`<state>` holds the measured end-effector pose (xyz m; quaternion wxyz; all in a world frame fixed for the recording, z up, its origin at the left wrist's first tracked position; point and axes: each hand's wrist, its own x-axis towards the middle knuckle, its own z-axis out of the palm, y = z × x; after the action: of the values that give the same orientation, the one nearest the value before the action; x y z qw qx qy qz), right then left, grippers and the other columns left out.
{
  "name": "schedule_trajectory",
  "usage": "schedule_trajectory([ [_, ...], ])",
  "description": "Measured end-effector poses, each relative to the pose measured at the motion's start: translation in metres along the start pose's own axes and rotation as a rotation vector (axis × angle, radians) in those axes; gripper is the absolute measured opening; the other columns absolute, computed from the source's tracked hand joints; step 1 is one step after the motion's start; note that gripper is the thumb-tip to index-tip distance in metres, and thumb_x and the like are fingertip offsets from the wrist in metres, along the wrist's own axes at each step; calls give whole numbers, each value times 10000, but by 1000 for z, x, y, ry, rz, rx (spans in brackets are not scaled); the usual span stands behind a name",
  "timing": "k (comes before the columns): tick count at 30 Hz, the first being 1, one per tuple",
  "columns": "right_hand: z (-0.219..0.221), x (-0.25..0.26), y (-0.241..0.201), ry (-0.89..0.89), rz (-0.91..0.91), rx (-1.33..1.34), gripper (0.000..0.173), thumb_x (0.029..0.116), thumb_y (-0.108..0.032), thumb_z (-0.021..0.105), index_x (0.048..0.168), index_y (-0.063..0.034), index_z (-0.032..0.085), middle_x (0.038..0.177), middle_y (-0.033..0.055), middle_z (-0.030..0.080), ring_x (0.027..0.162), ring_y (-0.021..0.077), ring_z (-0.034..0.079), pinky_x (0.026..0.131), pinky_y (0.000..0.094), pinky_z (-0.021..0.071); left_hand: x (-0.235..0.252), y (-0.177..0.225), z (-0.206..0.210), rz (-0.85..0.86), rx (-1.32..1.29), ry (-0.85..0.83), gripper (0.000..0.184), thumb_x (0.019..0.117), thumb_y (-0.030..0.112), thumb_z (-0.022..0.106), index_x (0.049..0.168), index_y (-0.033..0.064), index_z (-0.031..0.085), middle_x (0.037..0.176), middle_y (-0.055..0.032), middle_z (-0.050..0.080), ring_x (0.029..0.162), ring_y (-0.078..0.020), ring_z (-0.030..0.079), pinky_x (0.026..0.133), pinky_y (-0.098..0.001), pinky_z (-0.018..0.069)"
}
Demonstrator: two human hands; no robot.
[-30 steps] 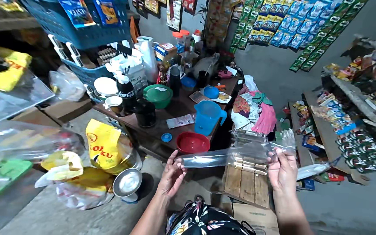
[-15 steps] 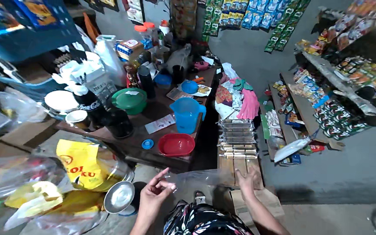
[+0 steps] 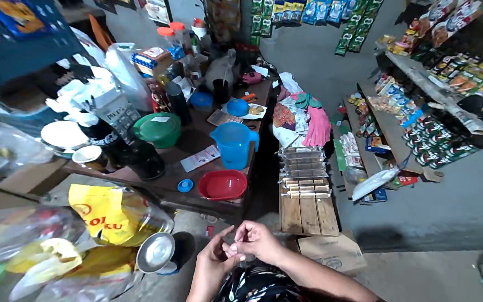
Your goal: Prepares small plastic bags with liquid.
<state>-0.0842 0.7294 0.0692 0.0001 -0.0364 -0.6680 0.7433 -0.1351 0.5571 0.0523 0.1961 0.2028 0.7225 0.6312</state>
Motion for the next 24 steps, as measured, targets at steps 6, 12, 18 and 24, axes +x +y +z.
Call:
schedule_trajectory([
  [6, -7, 0, -15, -183, -110, -252, 75, 876, 22, 689, 942, 58, 688, 981, 111, 615, 866, 80, 597, 770, 199, 521, -9, 6, -23, -20, -265, 23, 273, 737, -9, 818, 985, 71, 736, 793, 66, 715, 684, -29, 666, 667, -202, 584],
  [12, 8, 13, -44, -150, -378, -659, 150, 898, 32, 601, 880, 15, 748, 1266, 202, 630, 838, 144, 628, 771, 239, 540, 4, 42, -33, 279, 499, 225, 102, 770, 180, 676, 762, 156, 775, 871, 18, 634, 739, 7, 598, 638, -167, 515],
  [18, -11, 59, -89, -60, -679, -838, 146, 908, -25, 639, 816, -70, 742, 1245, 128, 694, 862, 169, 678, 742, 293, 568, 43, 112, -29, 480, 817, 311, 206, 898, 81, 615, 941, 132, 810, 1031, -105, 713, 731, -104, 664, 628, -222, 553],
  [24, -70, 129, -127, -233, -836, -361, 147, 977, -96, 588, 1069, -35, 684, 1223, 133, 678, 964, 80, 662, 829, 199, 558, 90, 171, -16, 575, 871, 331, 184, 993, 75, 603, 1078, 60, 765, 1051, -123, 736, 987, -123, 678, 872, -177, 514],
])
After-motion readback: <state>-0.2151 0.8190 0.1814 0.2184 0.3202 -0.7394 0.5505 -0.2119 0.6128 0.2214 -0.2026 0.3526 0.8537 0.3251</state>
